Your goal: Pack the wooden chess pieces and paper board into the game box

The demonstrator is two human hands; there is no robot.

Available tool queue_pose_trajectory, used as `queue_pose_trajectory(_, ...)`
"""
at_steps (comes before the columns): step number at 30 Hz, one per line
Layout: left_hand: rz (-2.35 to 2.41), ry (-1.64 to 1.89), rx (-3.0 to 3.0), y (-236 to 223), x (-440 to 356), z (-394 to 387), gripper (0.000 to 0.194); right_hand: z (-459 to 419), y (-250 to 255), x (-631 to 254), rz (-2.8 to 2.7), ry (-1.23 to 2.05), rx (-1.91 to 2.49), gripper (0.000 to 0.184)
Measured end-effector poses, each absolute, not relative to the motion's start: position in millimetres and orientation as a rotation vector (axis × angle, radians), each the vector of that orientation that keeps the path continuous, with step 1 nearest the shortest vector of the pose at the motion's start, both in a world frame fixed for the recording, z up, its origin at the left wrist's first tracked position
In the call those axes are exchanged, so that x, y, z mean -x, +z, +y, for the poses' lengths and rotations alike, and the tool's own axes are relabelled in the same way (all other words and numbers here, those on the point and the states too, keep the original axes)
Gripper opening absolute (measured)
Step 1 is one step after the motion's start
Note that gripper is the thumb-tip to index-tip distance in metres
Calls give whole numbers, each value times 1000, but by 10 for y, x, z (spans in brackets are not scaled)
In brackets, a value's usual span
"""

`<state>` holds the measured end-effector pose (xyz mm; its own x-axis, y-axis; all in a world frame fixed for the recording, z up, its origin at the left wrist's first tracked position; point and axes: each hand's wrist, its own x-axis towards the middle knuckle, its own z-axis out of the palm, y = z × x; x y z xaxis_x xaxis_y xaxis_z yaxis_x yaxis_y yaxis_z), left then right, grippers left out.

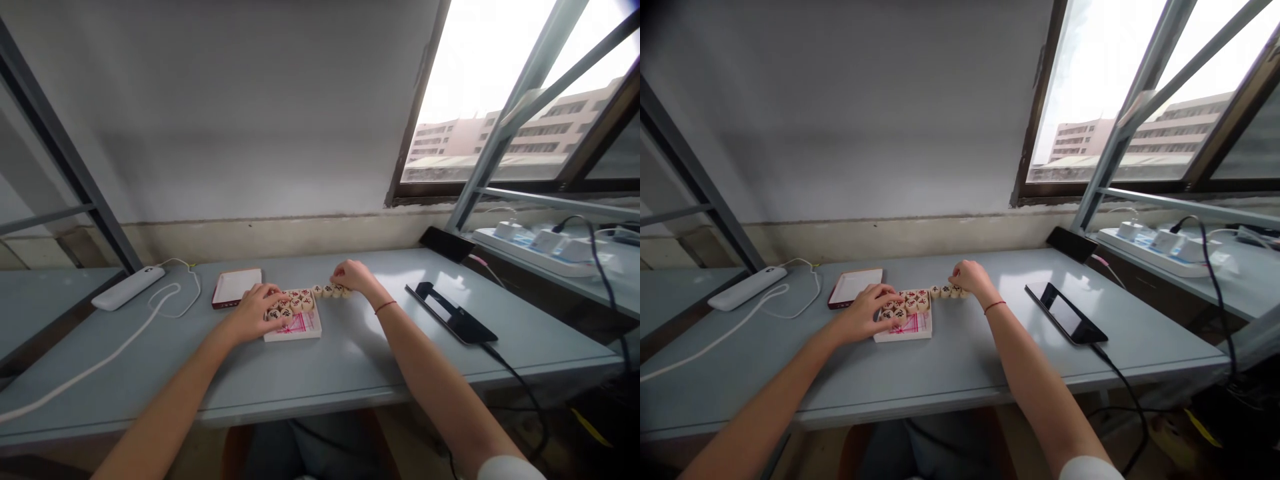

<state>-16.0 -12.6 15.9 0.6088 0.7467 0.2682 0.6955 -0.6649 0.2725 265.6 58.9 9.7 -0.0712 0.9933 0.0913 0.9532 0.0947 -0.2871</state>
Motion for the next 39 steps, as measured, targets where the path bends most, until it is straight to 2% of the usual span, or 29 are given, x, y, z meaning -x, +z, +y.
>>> queue_pose_trajectory(13,1190,598,-2721,122,123,-108,40,610,139,-2499,-2050,308,2093,23)
queue_pose_trajectory(18,1234,662,-2766,173,47,-63,37,579,203,-2506,-1902,283,1975,36)
queue_pose_trajectory(22,1181,676,-2811,235,-55,-3,39,408,258,-2396,-1798,662,1505,44)
queue_pose_trajectory(26,1185,808,-2774,205,-153,0,47,215,256,-2164,-1812,1084,1156,42)
queue_pose_trajectory(33,1138,921,-2658,92,-204,-73,28,103,254,-2098,-1775,1293,1093,38)
queue_pose_trajectory(36,1103,912,-2626,124,-200,-127,24,93,307,-2199,-1730,1231,1131,40)
queue_pose_trajectory(39,963,739,-2712,154,-182,-179,16,65,389,-2299,-1649,1132,1171,37)
